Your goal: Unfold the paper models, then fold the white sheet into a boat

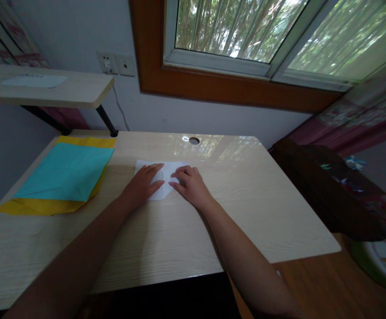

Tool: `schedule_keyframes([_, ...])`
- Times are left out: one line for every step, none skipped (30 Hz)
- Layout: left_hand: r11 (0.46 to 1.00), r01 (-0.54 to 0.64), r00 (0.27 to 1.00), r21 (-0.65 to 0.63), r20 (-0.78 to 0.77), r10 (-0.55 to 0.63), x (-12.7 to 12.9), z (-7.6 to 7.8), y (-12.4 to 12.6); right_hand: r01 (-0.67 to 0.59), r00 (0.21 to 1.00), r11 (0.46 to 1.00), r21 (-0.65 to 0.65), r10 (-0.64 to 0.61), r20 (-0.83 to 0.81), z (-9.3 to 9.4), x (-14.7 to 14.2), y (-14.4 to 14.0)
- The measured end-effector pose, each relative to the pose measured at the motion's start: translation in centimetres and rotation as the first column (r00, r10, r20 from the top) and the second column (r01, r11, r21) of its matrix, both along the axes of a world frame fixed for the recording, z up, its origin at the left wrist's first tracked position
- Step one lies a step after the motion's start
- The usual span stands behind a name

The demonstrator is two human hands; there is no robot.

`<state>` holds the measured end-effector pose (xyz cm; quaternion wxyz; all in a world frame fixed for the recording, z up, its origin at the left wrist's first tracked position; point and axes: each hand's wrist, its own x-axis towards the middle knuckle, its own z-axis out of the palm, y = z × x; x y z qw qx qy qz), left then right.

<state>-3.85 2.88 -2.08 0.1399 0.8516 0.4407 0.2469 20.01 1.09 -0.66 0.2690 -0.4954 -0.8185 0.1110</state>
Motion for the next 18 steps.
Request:
schedule_keyframes([1.0,-0.015,0.997,-0.021,0.071,0.016,0.1,0.2,0.0,0.025,1.0,1.0,-0.005,-0.025,0.013,0.1,0.0,-0.1])
schedule_keyframes([0.999,-0.028,0.989,-0.044,0.143,0.034,0.1,0.3,0.0,0.048,0.999,0.999,-0.008,-0.047,0.026,0.3,-0.1,-0.1])
schedule_keyframes([0.997,-0.037,0.976,-0.069,0.214,0.051,0.1,0.4,0.1,0.065,0.997,0.998,-0.007,-0.065,0.038,0.4,-0.1,-0.1])
schedule_keyframes([0.995,-0.039,0.958,-0.094,0.281,0.064,0.1,0.5,0.1,0.075,0.996,0.997,-0.002,-0.075,0.047,0.5,-0.1,-0.1])
schedule_keyframes([0.992,-0.031,0.936,-0.119,0.344,0.071,0.1,0.5,0.2,0.078,0.996,0.997,0.005,-0.078,0.05,0.6,-0.1,-0.1])
schedule_keyframes([0.99,-0.014,0.913,-0.142,0.403,0.07,0.1,0.5,0.2,0.069,0.997,0.998,0.013,-0.07,0.045,0.6,-0.1,-0.1])
schedule_keyframes([0.987,0.006,0.888,-0.16,0.455,0.068,0.1,0.5,0.2,0.049,0.998,0.999,0.018,-0.049,0.033,0.6,-0.1,-0.1])
schedule_keyframes([0.984,0.024,0.865,-0.176,0.498,0.068,0.1,0.5,0.3,0.017,1.0,1.0,0.019,-0.017,0.019,0.6,-0.1,0.0])
schedule_keyframes([0.982,0.033,0.847,-0.188,0.527,0.072,0.1,0.5,0.2,-0.022,1.0,1.0,0.015,0.022,0.006,0.5,-0.1,0.0])
schedule_keyframes([0.981,0.027,0.834,-0.193,0.546,0.084,0.1,0.6,0.2,-0.06,0.998,0.998,0.008,0.06,-0.004,0.4,-0.1,0.1])
schedule_keyframes([0.982,0.004,0.826,-0.189,0.554,0.103,0.1,0.8,0.1,-0.091,0.996,0.996,0.0,0.091,-0.008,0.3,-0.1,0.1])
schedule_keyframes([0.984,-0.035,0.821,-0.177,0.557,0.129,0.1,1.0,0.1,-0.108,0.994,0.994,-0.006,0.108,-0.006,0.2,-0.1,0.2])
schedule_keyframes([0.984,-0.087,0.816,-0.158,0.555,0.161,0.1,1.3,0.1,-0.112,0.994,0.994,-0.012,0.112,-0.001,0.2,-0.1,0.2])
schedule_keyframes([0.98,-0.149,0.808,-0.133,0.554,0.198,-0.1,1.5,0.1,-0.106,0.994,0.994,-0.016,0.106,0.005,0.1,-0.1,0.3])
schedule_keyframes([0.97,-0.217,0.796,-0.108,0.556,0.24,-0.2,1.7,0.2,-0.093,0.996,0.995,-0.02,0.093,0.012,0.1,0.0,0.3])
schedule_keyframes([0.954,-0.288,0.779,-0.085,0.559,0.286,-0.5,1.7,0.3,-0.078,0.997,0.997,-0.022,0.079,0.018,0.0,0.0,0.3])
schedule_keyframes([0.93,-0.361,0.756,-0.067,0.562,0.334,-0.8,1.7,0.5,-0.063,0.998,0.998,-0.024,0.063,0.025,0.0,0.1,0.4])
schedule_keyframes([0.901,-0.431,0.728,-0.055,0.569,0.383,-1.1,1.5,0.7,-0.048,0.998,0.999,-0.024,0.049,0.031,0.0,0.1,0.4])
